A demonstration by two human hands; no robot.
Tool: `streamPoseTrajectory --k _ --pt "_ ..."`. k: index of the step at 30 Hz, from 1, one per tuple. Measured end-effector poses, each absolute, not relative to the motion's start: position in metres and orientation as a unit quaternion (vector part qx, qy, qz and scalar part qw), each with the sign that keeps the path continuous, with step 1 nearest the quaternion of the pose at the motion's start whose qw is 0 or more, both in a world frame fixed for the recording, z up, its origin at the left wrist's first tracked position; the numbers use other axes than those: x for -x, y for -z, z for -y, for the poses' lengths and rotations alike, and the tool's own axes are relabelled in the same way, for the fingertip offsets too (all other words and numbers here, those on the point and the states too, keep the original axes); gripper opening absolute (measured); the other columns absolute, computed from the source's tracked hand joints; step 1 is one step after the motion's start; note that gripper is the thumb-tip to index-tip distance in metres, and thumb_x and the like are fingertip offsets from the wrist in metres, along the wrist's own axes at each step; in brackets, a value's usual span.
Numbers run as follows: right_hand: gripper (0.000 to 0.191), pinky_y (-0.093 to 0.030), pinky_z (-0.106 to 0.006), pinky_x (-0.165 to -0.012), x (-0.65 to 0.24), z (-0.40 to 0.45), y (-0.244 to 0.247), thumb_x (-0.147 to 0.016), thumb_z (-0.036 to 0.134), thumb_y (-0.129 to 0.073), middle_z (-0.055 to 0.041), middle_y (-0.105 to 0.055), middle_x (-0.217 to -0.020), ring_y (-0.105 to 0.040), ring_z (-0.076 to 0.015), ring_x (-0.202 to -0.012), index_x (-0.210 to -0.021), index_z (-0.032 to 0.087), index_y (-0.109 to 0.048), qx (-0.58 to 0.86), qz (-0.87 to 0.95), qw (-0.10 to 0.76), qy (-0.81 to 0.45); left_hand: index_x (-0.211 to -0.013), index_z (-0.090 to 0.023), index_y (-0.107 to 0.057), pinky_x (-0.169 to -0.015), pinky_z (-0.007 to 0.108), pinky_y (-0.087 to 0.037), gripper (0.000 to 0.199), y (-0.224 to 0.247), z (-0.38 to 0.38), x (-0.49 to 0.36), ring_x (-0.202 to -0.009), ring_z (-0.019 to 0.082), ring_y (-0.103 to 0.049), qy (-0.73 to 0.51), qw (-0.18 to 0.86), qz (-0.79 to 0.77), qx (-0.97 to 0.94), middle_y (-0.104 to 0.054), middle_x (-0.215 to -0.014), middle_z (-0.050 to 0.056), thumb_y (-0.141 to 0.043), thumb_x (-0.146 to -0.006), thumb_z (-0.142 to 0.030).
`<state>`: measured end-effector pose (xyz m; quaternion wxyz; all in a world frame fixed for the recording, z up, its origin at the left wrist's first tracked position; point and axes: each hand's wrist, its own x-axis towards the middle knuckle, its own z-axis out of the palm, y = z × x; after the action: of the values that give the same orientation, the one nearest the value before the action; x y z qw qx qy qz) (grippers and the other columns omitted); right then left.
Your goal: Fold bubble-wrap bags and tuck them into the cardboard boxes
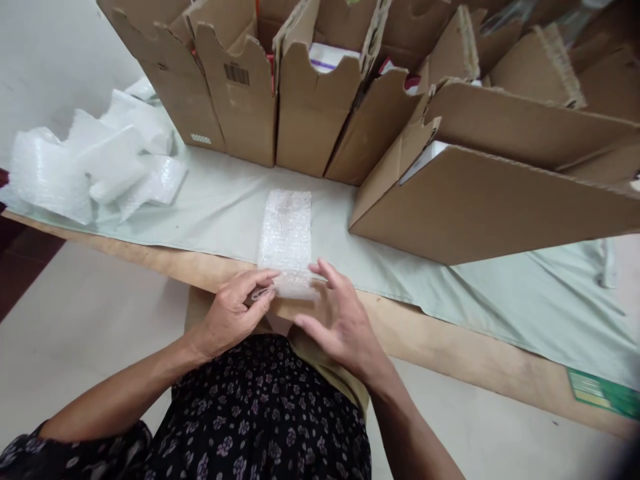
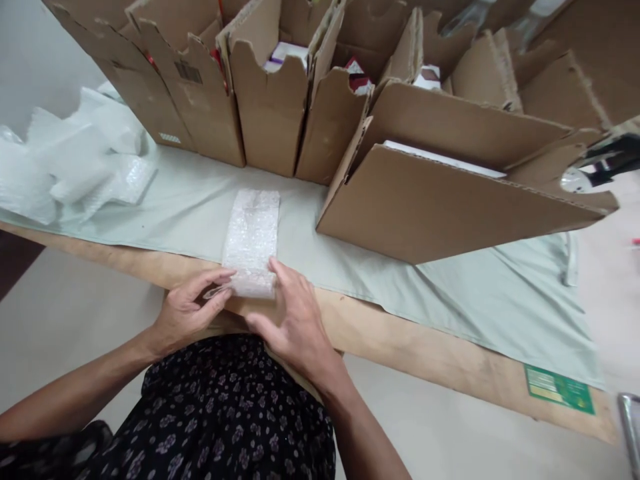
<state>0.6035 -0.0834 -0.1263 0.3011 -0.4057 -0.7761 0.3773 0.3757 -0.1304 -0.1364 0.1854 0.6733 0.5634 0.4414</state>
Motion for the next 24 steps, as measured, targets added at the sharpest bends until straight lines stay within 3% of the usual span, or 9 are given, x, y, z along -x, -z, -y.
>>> streamPoseTrajectory --k 3,6,9,12,15,17,19,22,24 --pt "0.049 -0.056 -0.041 -0.091 -0.58 0.071 0.14 -0.099 0.029 -0.06 -0.0041 -0.076 -0.1 -0.07 -0.021 -0.09 -0.148 0.025 -0.056 0.438 0.77 0.292 -0.362 -0.135 -0.022 -0.064 -0.082 0.032 -0.062 0.037 0.142 0.127 -0.375 -0.082 0.016 -0.072 -0.42 0.174 -0.597 -0.661 -0.076 -0.093 0.002 -0.066 -0.098 -0.02" --pt "0.038 -0.053 -0.039 -0.082 -0.57 0.063 0.148 -0.1 0.029 -0.058 -0.0053 -0.076 -0.094 -0.068 -0.0213 -0.081 -0.136 0.022 -0.065 0.458 0.793 0.293 -0.276 -0.136 -0.021 -0.064 -0.083 0.035 -0.06 0.038 0.144 0.123 -0.373 -0.082 0.018 -0.07 -0.402 0.127 -0.615 -0.666 -0.073 -0.086 0.001 -0.065 -0.097 -0.022" --pt "0.036 -0.05 -0.039 -0.08 -0.575 0.066 0.144 -0.103 0.033 -0.06 -0.0074 -0.076 -0.097 -0.068 -0.0228 -0.084 -0.136 0.019 -0.063 0.446 0.821 0.311 -0.171 -0.136 -0.02 -0.064 -0.082 0.037 -0.059 0.037 0.145 0.121 -0.371 -0.082 0.019 -0.068 -0.381 0.092 -0.629 -0.671 -0.072 -0.086 0.002 -0.061 -0.099 -0.022" --pt "0.034 -0.048 -0.041 -0.09 -0.584 0.073 0.133 -0.102 0.033 -0.065 -0.0129 -0.074 -0.117 -0.068 -0.0261 -0.104 -0.132 0.017 -0.064 0.391 0.855 0.331 -0.082 -0.141 -0.019 -0.06 -0.082 0.038 -0.057 0.04 0.146 0.12 -0.372 -0.082 0.021 -0.067 -0.366 0.064 -0.632 -0.68 -0.07 -0.084 0.002 -0.058 -0.101 -0.022" --pt "0.028 -0.042 -0.046 -0.106 -0.584 0.076 0.129 -0.1 0.027 -0.067 -0.0131 -0.07 -0.136 -0.061 -0.0299 -0.126 -0.126 0.018 -0.067 0.308 0.909 0.273 -0.072 -0.144 -0.017 -0.056 -0.082 0.039 -0.057 0.043 0.148 0.119 -0.374 -0.081 0.022 -0.066 -0.35 0.036 -0.628 -0.694 -0.067 -0.082 0.002 -0.057 -0.101 -0.021" --pt "0.022 -0.037 -0.048 -0.112 -0.581 0.073 0.132 -0.101 0.022 -0.064 -0.0092 -0.072 -0.136 -0.058 -0.0296 -0.134 -0.123 0.019 -0.068 0.286 0.926 0.236 -0.077 -0.146 -0.017 -0.054 -0.082 0.04 -0.058 0.044 0.148 0.119 -0.374 -0.081 0.022 -0.066 -0.34 0.023 -0.626 -0.701 -0.068 -0.086 0.003 -0.057 -0.102 -0.02" --pt "0.019 -0.036 -0.047 -0.112 -0.578 0.068 0.137 -0.102 0.017 -0.06 -0.0053 -0.076 -0.129 -0.06 -0.0272 -0.134 -0.118 0.021 -0.07 0.29 0.925 0.232 -0.079 -0.15 -0.02 -0.05 -0.088 0.043 -0.059 0.05 0.144 0.121 -0.371 -0.094 0.025 -0.068 -0.343 0.014 -0.619 -0.707 -0.071 -0.103 0.008 -0.06 -0.101 -0.023" --pt "0.019 -0.038 -0.046 -0.11 -0.577 0.062 0.139 -0.103 0.013 -0.057 -0.0029 -0.08 -0.115 -0.065 -0.0249 -0.126 -0.113 0.022 -0.07 0.292 0.918 0.25 -0.096 -0.152 -0.022 -0.047 -0.107 0.053 -0.054 0.063 0.137 0.13 -0.364 -0.13 0.034 -0.061 -0.343 -0.009 -0.566 -0.749 -0.063 -0.14 0.018 -0.072 -0.094 -0.028" --pt "0.018 -0.041 -0.045 -0.108 -0.579 0.058 0.135 -0.103 0.013 -0.057 -0.0038 -0.081 -0.108 -0.068 -0.024 -0.118 -0.111 0.021 -0.07 0.286 0.915 0.261 -0.111 -0.146 -0.023 -0.054 -0.114 0.057 -0.049 0.058 0.133 0.134 -0.36 -0.139 0.036 -0.056 -0.323 -0.013 -0.525 -0.788 -0.063 -0.144 0.017 -0.075 -0.092 -0.023"
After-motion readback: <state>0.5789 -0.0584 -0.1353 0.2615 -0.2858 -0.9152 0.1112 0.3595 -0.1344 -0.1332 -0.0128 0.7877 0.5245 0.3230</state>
